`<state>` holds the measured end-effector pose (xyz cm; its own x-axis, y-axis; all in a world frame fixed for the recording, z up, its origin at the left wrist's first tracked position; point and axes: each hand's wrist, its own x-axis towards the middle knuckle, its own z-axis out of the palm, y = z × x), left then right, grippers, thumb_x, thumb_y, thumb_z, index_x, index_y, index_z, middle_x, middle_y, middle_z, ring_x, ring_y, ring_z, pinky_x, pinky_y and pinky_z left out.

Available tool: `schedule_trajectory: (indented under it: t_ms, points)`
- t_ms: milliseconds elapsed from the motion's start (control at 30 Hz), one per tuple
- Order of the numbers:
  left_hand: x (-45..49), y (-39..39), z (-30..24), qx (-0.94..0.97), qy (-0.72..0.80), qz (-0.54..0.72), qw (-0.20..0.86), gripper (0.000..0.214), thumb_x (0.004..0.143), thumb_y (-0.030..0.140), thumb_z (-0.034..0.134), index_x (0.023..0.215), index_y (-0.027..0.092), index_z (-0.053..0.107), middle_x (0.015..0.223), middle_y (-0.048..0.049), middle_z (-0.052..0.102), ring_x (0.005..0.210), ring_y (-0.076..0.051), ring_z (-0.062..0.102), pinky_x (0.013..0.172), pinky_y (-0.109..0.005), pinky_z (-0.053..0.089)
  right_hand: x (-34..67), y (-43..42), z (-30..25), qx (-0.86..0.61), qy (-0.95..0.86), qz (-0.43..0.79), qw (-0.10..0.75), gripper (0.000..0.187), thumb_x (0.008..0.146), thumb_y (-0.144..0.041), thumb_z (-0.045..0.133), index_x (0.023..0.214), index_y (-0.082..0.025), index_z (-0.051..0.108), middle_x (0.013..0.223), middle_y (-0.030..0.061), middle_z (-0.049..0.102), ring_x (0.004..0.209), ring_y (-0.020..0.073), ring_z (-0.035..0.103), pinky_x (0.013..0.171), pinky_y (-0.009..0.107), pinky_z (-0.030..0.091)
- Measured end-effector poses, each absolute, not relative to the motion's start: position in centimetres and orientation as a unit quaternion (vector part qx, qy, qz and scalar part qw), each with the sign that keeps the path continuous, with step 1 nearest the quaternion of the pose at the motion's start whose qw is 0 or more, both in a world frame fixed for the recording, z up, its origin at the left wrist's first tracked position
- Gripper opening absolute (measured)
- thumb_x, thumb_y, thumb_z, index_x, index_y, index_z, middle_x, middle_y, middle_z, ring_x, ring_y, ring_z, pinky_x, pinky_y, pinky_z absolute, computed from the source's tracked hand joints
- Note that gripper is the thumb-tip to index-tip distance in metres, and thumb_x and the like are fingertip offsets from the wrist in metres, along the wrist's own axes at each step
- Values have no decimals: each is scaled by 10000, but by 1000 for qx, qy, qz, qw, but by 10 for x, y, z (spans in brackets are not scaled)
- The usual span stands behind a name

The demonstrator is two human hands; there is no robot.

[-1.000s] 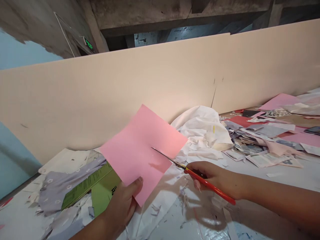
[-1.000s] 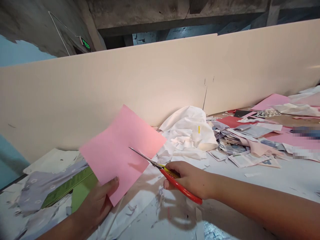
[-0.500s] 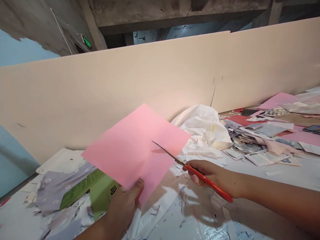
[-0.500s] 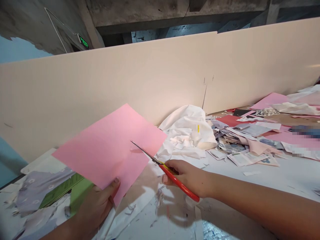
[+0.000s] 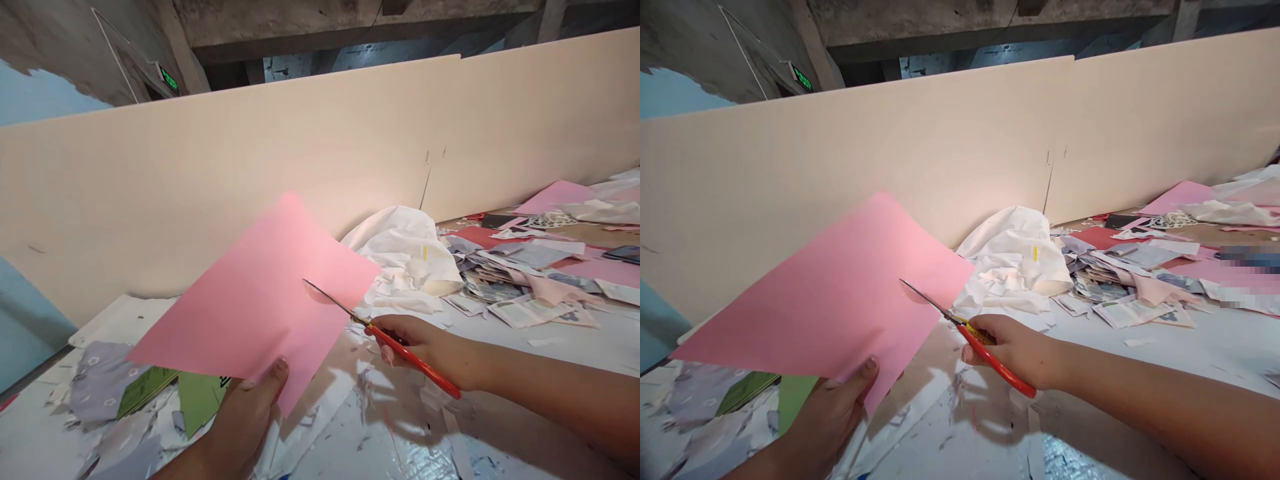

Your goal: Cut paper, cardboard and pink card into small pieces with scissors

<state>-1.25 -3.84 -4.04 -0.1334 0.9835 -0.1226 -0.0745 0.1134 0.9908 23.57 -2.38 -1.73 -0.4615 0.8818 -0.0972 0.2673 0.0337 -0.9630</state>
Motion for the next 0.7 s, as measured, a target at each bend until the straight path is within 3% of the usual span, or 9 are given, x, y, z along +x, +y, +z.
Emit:
schedule_trajectory:
  t_ms: [167,367,567,700]
  points:
    - [-15,-37,-45,382,527,494,577,308,646,366,663,911,221,603,805,-33,695,799,-220,633,670,-305,486,236,-22,-18,-426,-668,545,274,102,732,-248,504,691,-167,457,635,-36,388,543,71,313,480,197,244]
    - [-18,-36,-41,419,548,462,558,228,645,408,651,707,189,655,684,-51,678,744,-218,629,703,-288,470,238,-19,-20,-463,-700,475,265,234,727,-369,533,644,-169,444,622,-26,380,554,82,321,484,201,276]
    - [-13,-38,-31,387,538,489,566,252,574,375,709,754,208,653,729,-44,682,711,-223,634,673,-293,481,240,-20,-12,-465,-725,449,239,214,747,-355,526,666,-163,476,614,-30,391,551,80,340,490,203,285]
    - [-14,-36,-33,394,531,484,572,233,584,382,700,713,194,656,642,-42,665,671,-209,630,648,-272,486,240,-21,-9,-470,-729,441,233,197,751,-338,519,667,-162,489,606,-31,405,544,81,364,495,206,304]
